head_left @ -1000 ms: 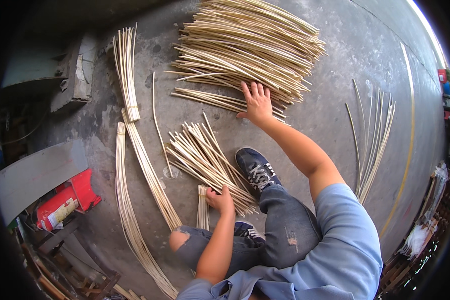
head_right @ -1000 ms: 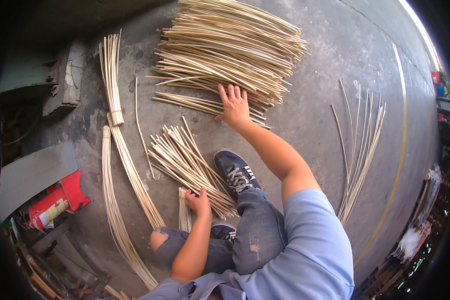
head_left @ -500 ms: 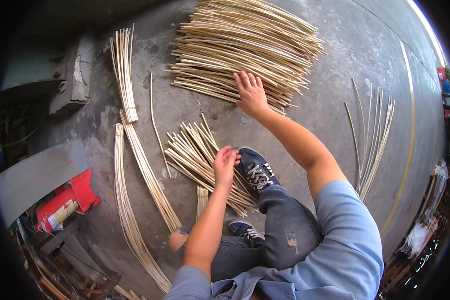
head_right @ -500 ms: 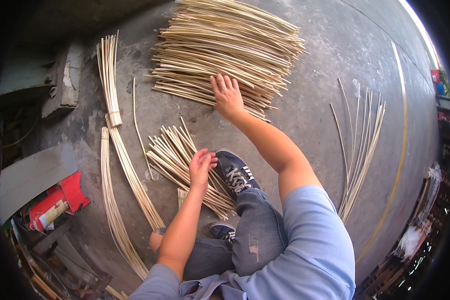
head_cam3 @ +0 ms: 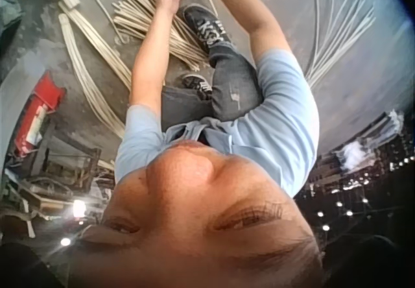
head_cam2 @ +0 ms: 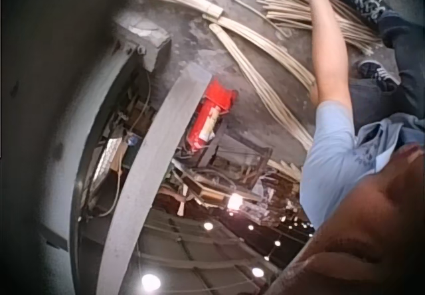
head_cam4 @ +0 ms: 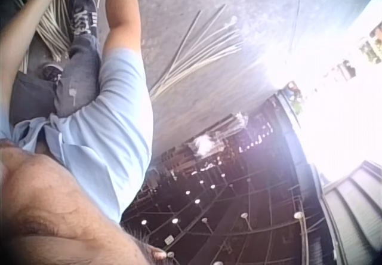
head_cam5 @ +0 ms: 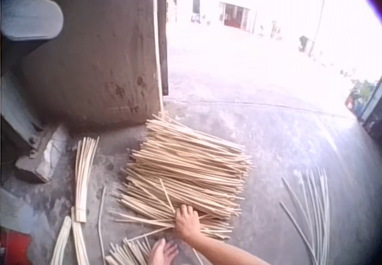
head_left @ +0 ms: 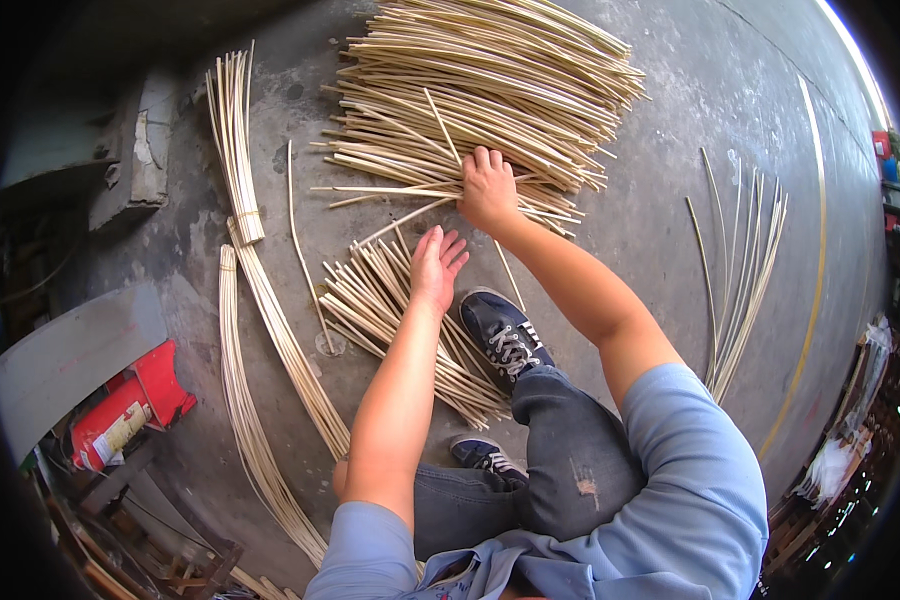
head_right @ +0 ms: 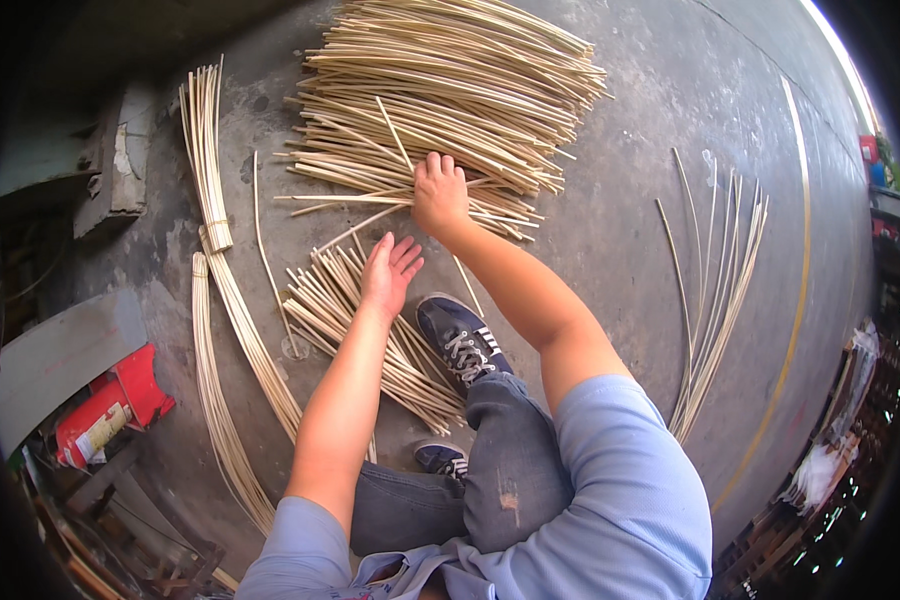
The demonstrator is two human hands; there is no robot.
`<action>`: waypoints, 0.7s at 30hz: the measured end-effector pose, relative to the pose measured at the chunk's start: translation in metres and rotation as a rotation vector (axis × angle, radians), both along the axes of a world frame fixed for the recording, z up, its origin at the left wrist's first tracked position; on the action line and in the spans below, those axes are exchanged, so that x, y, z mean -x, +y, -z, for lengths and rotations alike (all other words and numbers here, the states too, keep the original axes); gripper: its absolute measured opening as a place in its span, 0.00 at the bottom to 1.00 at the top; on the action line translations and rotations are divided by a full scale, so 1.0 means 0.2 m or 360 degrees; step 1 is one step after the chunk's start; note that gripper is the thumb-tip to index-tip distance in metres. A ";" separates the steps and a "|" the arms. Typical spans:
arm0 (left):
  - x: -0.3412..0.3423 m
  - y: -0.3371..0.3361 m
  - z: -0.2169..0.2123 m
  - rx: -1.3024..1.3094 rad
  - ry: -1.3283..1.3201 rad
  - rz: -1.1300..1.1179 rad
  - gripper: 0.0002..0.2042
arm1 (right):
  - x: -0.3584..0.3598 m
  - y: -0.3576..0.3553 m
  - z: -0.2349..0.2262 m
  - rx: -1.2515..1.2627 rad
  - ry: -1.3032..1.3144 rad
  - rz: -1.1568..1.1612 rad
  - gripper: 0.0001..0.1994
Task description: The person gathers thin wooden sticks from the floor, aligns them into bundles, and secures each bundle with a rubber band. The person repeats this process multiple times, creating several tied bundles and placing them on the floor.
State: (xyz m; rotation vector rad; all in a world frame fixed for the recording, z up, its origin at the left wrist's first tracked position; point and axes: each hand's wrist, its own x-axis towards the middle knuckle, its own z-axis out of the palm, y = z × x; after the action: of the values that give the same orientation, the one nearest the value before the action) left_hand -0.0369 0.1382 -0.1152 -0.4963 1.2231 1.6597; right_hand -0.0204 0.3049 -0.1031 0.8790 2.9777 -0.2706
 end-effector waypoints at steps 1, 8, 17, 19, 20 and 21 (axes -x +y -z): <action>0.00 -0.02 0.01 0.0016 -0.0020 -0.0025 0.30 | 0.00 -0.03 -0.01 0.0029 -0.0090 -0.0080 0.22; -0.02 0.04 0.03 -0.0085 -0.0038 -0.0021 0.35 | -0.10 -0.12 0.03 0.0340 -0.0097 -0.0022 0.18; -0.03 0.08 0.03 -0.0124 -0.0052 0.0016 0.30 | -0.14 -0.20 0.02 0.0743 -0.0275 0.0075 0.15; -0.05 0.10 0.03 -0.0155 0.0037 -0.0021 0.26 | -0.18 -0.20 0.00 0.0949 -0.0336 -0.0036 0.21; -0.06 0.11 0.04 -0.0167 -0.0037 0.0012 0.24 | -0.20 -0.21 -0.01 0.0912 -0.0390 -0.0136 0.22; -0.06 0.14 0.04 -0.0182 -0.0113 0.0048 0.23 | -0.23 -0.22 -0.02 0.0872 -0.0447 -0.0232 0.23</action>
State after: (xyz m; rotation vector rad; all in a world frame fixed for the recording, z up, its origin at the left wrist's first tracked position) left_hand -0.0242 0.1657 -0.1241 -0.4596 1.0725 1.6621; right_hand 0.0266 0.2613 -0.0991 0.5736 2.4900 -0.8271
